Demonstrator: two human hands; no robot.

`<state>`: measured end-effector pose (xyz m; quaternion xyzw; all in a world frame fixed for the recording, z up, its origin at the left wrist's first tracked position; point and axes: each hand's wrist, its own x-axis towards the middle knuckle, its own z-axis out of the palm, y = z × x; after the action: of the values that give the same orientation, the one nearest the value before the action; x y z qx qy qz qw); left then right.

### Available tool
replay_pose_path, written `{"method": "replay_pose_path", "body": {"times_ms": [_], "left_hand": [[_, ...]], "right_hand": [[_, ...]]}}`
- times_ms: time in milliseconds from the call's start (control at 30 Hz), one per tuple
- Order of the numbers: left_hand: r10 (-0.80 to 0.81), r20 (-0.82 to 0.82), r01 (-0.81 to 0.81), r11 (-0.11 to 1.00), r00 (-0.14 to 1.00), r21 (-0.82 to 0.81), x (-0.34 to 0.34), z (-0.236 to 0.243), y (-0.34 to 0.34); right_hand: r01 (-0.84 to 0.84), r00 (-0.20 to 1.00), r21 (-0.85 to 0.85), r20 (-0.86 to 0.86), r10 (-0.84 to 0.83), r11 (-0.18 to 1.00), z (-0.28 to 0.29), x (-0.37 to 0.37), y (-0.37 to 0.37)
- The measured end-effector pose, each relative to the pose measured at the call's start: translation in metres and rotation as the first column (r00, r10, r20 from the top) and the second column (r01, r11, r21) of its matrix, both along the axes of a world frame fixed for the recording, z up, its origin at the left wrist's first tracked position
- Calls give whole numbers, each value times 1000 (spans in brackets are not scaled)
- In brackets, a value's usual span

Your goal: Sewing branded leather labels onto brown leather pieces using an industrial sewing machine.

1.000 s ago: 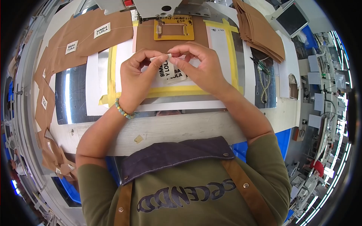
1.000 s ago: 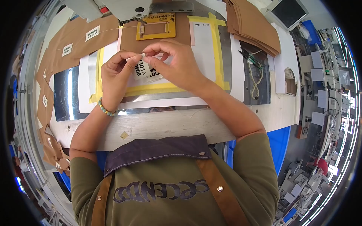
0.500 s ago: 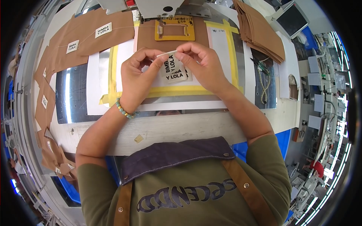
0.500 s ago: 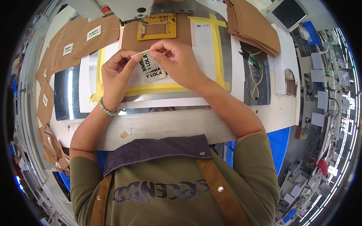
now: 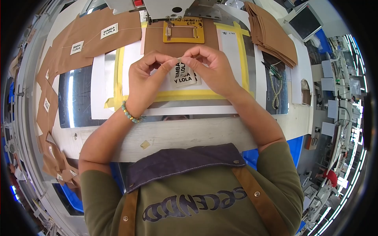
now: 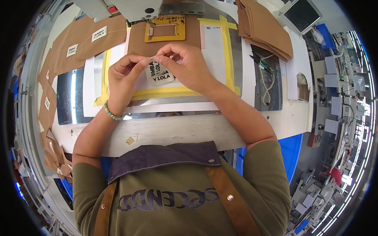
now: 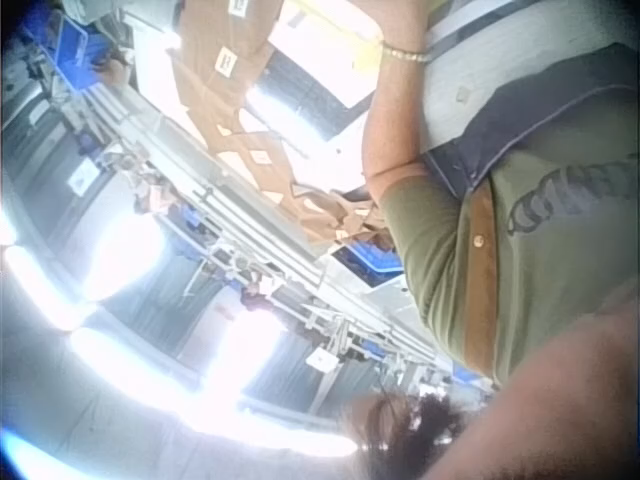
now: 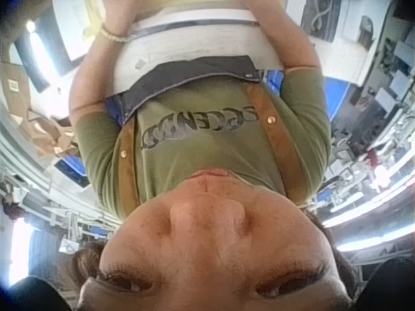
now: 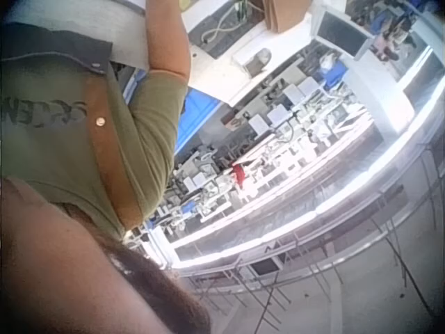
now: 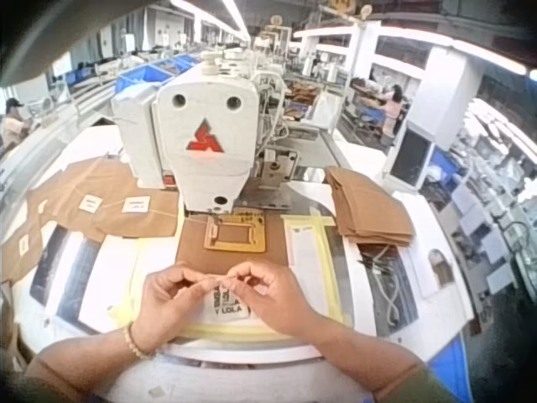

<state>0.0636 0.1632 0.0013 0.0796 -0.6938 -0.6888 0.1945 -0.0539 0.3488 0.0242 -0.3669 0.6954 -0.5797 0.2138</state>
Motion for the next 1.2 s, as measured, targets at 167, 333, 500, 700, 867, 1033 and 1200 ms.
{"method": "replay_pose_path", "body": {"times_ms": [167,333,500,700,867,1033,1200], "left_hand": [[-41,19,39,995,999,90,0,3,4],[-87,2,87,995,996,42,-2,-2,2],[-42,38,35,984,998,173,-4,0,4],[-64,63,69,994,996,-81,-3,-4,1],[-69,95,80,989,993,-123,-3,-1,4],[-88,192,75,994,977,74,-4,-1,3],[-47,131,34,995,990,99,-4,-3,1]], "right_hand": [[53,991,-73,123,-44,996,-1,1,0],[81,986,-93,151,-67,992,0,-1,2],[95,960,-153,276,-49,984,0,-1,0],[-3,983,-48,-183,-6,999,1,-4,3],[21,999,-58,-49,-24,998,-2,-2,0],[95,970,-116,236,-65,989,-2,-5,0],[73,969,-125,246,-41,989,-6,-6,0]]}}
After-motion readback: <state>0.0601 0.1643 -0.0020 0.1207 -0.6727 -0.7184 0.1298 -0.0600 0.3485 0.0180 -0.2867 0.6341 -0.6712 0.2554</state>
